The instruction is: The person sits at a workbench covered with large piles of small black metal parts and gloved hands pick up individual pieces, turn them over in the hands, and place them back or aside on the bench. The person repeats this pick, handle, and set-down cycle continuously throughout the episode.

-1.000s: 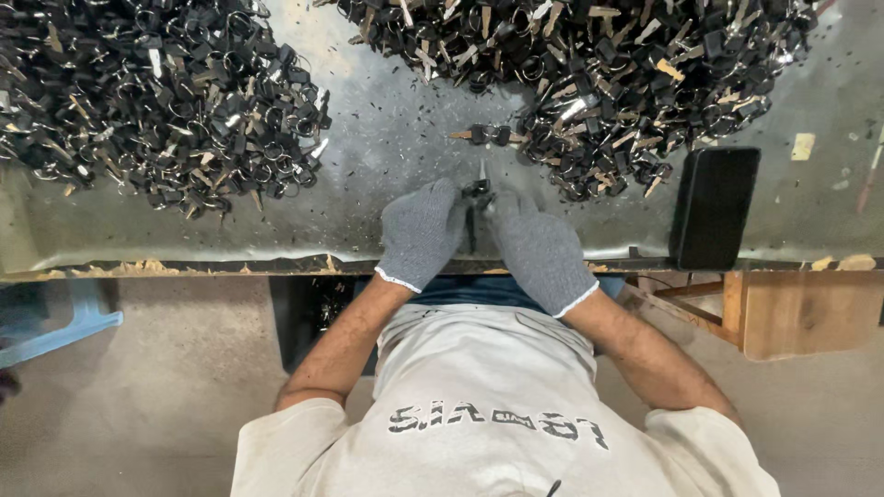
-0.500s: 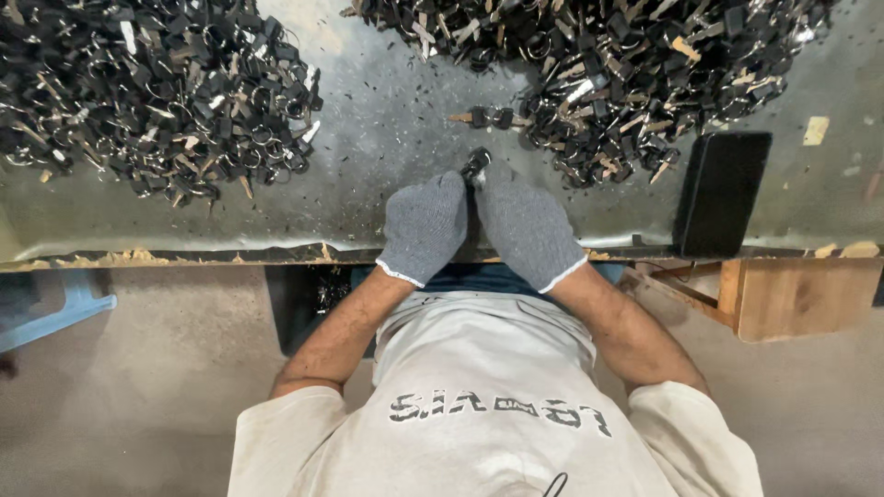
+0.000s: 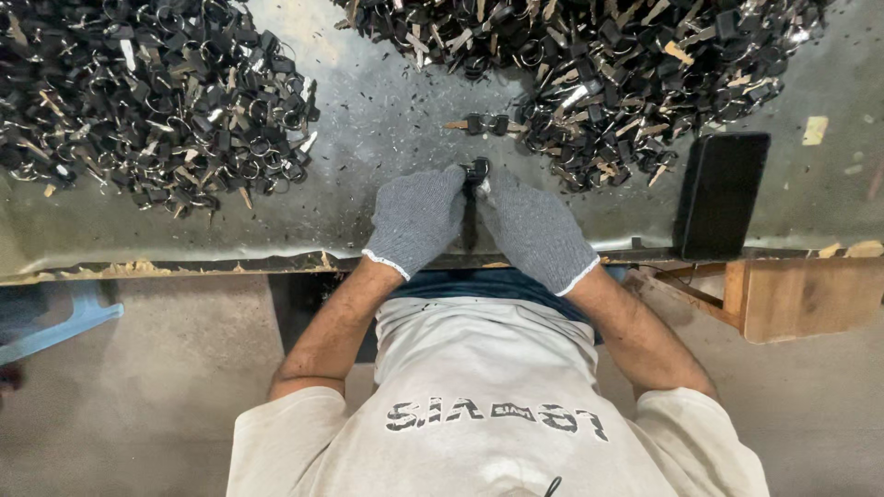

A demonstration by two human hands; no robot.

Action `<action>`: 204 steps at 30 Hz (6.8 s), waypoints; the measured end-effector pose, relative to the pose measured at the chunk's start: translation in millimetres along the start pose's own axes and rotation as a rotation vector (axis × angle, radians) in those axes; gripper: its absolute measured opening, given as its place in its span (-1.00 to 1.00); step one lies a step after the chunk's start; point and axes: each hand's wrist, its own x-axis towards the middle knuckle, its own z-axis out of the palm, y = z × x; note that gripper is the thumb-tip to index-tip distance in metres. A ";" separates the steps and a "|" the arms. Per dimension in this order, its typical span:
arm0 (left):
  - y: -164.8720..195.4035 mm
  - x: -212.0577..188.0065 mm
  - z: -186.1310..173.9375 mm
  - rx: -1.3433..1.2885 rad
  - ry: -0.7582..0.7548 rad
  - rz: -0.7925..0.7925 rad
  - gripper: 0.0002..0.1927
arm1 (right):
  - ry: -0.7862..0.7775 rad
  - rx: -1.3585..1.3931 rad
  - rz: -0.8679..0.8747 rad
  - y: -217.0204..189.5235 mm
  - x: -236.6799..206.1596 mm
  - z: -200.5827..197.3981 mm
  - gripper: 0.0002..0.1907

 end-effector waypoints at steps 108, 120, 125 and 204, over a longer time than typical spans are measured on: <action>-18.5 4.4 11.8 -0.134 0.171 0.041 -0.78 | 0.007 -0.216 0.128 -12.2 8.4 6.1 -0.67; -21.6 5.3 22.5 -0.051 0.219 0.256 -0.82 | 0.160 -0.556 -0.157 -4.9 14.9 -8.4 -0.69; -17.2 3.9 25.5 -0.071 0.289 0.177 -0.83 | -0.140 -0.016 0.263 -12.6 23.6 -21.1 -0.34; 16.9 8.2 -0.5 -0.443 0.315 0.211 -0.75 | -0.288 -0.296 0.029 6.8 -8.0 9.3 -0.59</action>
